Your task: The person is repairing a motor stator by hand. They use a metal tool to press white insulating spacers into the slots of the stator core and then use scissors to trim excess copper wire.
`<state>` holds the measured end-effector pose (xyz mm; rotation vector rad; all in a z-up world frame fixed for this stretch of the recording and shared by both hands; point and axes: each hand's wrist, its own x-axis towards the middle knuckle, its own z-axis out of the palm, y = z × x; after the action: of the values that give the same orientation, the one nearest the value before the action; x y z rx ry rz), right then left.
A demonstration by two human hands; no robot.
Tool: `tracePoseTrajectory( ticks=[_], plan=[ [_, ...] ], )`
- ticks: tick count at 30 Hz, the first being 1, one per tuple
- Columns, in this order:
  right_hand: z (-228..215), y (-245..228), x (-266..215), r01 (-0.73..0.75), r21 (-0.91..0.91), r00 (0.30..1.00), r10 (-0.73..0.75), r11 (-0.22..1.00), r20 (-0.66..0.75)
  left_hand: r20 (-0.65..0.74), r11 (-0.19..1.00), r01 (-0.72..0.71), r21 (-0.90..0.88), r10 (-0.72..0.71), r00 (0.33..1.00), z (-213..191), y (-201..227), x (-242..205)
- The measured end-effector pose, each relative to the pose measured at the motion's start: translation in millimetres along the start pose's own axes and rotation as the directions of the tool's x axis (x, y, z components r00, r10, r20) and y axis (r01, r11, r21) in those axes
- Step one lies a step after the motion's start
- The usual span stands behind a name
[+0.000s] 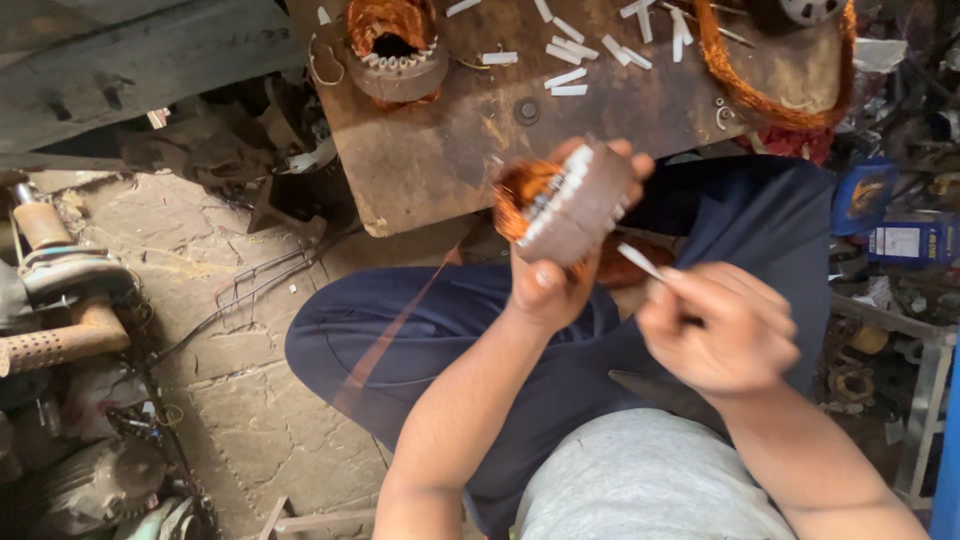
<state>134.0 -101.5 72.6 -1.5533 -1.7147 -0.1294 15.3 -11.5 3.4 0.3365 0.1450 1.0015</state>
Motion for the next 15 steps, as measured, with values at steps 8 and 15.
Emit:
tracePoseTrajectory(
  ticks=[8,15],
  plan=[
    [18,49,19,-0.35,0.062,0.934,0.353,0.935,-0.054,0.011,1.0,0.03,0.004,-0.03,0.999,-3,9,7],
    [-10,21,-19,-0.303,-0.173,0.83,0.349,0.937,0.435,0.032,0.995,0.095,-0.038,-0.094,0.995,0,15,8]
  ],
)
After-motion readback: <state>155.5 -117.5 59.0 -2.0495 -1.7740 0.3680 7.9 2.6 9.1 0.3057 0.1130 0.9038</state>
